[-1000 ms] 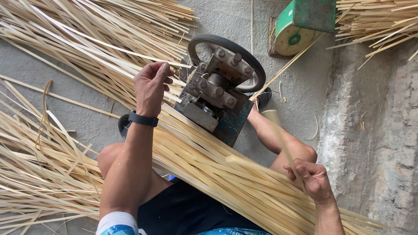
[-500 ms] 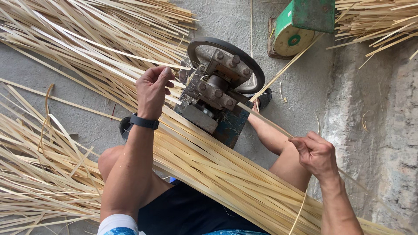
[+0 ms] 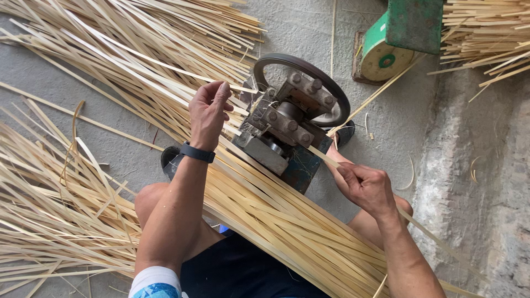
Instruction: The person processes bamboo strips by feeding them one at a time into a hand-cranked machine while holding a large bundle of strips in their lap.
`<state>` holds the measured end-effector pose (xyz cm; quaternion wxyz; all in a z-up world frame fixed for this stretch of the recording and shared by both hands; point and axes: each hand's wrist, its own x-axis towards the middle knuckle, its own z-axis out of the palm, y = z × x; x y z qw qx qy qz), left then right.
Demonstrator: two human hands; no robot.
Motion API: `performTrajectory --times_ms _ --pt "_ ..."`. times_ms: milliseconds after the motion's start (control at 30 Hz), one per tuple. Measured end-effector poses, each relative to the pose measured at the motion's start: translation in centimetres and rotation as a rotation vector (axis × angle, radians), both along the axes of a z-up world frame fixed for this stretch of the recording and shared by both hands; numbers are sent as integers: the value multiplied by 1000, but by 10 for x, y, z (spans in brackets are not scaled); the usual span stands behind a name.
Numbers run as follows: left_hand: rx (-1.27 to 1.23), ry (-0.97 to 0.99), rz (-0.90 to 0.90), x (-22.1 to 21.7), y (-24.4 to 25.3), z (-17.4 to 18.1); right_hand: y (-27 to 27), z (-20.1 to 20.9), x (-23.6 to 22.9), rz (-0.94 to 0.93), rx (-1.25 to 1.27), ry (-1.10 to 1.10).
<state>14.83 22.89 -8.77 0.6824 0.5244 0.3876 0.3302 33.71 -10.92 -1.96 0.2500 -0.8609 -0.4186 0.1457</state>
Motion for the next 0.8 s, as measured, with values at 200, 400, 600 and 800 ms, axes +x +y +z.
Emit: performTrajectory --times_ms 200,400,600,800 --pt "1 0 15 3 0 1 -27 -17 11 -79 12 106" --pt "10 -1 3 1 2 -5 -85 -25 21 -158 -20 94" --pt "-37 -30 -7 0 1 -8 -127 -5 17 -297 -95 85" --pt "-24 31 -13 -4 2 -4 -192 52 -1 182 18 597"
